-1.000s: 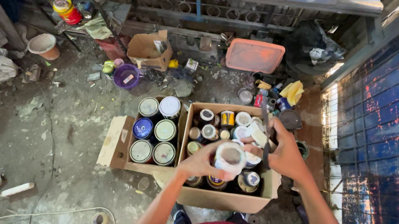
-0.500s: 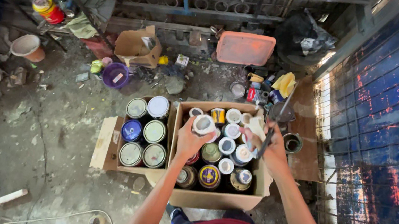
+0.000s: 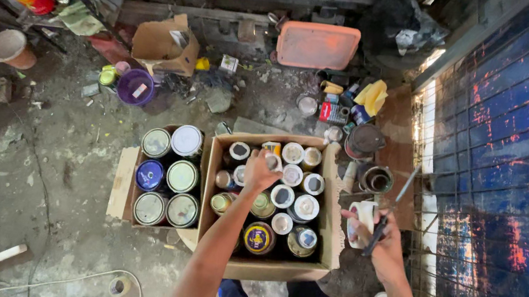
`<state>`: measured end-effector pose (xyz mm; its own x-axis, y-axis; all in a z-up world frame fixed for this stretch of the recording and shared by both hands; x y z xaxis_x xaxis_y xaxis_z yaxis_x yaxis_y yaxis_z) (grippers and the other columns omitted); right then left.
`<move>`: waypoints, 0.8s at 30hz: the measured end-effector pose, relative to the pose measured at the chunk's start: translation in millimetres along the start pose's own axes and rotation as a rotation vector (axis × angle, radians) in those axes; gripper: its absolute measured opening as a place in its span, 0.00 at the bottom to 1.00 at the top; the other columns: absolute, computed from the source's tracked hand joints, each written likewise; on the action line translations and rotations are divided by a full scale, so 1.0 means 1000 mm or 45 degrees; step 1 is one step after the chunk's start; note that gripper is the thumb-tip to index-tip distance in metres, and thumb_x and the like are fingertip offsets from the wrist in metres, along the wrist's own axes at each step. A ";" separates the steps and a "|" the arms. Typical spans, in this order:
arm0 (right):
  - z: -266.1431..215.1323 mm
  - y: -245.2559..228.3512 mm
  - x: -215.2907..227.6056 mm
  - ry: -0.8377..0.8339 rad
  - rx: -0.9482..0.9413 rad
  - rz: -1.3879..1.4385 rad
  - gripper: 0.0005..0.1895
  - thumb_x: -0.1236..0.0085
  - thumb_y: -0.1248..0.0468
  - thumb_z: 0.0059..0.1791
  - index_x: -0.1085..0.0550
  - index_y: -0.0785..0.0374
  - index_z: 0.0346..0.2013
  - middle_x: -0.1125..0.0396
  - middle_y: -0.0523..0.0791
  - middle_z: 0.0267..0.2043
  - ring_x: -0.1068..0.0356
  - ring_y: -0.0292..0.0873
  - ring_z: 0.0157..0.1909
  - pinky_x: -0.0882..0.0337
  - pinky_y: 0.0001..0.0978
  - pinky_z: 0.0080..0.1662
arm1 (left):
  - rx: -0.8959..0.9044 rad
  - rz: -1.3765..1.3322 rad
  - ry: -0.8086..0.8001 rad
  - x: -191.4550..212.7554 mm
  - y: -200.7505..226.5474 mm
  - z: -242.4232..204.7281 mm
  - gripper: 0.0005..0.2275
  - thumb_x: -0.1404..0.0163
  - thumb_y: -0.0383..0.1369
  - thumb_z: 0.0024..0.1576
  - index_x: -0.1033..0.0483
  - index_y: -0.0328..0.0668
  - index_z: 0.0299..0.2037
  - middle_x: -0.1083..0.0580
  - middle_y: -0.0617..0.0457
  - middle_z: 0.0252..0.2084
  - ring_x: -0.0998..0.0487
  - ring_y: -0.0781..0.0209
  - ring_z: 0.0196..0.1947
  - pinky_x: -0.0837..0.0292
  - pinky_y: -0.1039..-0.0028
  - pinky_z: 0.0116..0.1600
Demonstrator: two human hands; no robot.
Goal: The person sorts various spray paint cans and other small containers by placing them into cardboard boxes on the floor. They use scissors to cut tape and apply it to a container before arranging the items one at a time within the boxes.
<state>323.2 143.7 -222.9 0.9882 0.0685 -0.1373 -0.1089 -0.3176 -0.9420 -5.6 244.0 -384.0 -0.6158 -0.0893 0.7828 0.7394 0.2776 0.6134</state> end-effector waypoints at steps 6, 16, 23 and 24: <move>-0.001 0.001 0.017 0.085 0.045 0.092 0.19 0.38 0.70 0.48 0.43 0.57 0.35 0.26 0.54 0.45 0.23 0.46 0.45 0.29 0.31 0.31 | -0.131 0.246 0.103 -0.004 0.003 0.001 0.34 0.35 0.35 0.42 0.31 0.42 0.62 0.31 0.43 0.55 0.34 0.37 0.60 0.31 0.55 0.60; 0.009 0.021 0.001 0.058 -0.075 0.049 0.18 0.37 0.66 0.46 0.41 0.57 0.35 0.24 0.57 0.42 0.31 0.36 0.27 0.32 0.27 0.28 | -0.072 0.195 -0.042 -0.019 0.012 0.004 0.36 0.35 0.38 0.45 0.37 0.44 0.65 0.35 0.44 0.61 0.36 0.38 0.61 0.30 0.54 0.58; 0.006 0.018 -0.006 0.022 -0.111 0.075 0.19 0.37 0.65 0.47 0.44 0.55 0.33 0.23 0.57 0.41 0.30 0.37 0.26 0.34 0.27 0.26 | -0.084 0.133 -0.011 -0.021 0.014 0.001 0.36 0.35 0.39 0.45 0.39 0.39 0.63 0.36 0.42 0.61 0.36 0.36 0.62 0.28 0.52 0.58; 0.005 0.018 -0.007 0.025 -0.120 0.062 0.19 0.37 0.65 0.47 0.44 0.55 0.33 0.23 0.57 0.41 0.30 0.37 0.26 0.34 0.27 0.26 | -0.081 0.140 -0.020 -0.022 0.013 0.001 0.37 0.35 0.39 0.45 0.39 0.39 0.64 0.35 0.41 0.61 0.36 0.36 0.62 0.28 0.53 0.58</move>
<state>313.9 142.7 -240.3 0.9840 0.0328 -0.1753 -0.1470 -0.4078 -0.9012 17.0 250.9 -393.1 -0.5342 -0.0462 0.8441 0.8180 0.2235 0.5300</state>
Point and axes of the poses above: each hand's wrist, its own z-axis towards the middle knuckle, its own x-axis out of the back of the hand, y = z × x, the point moved 4 cm from there along z, towards the middle knuckle
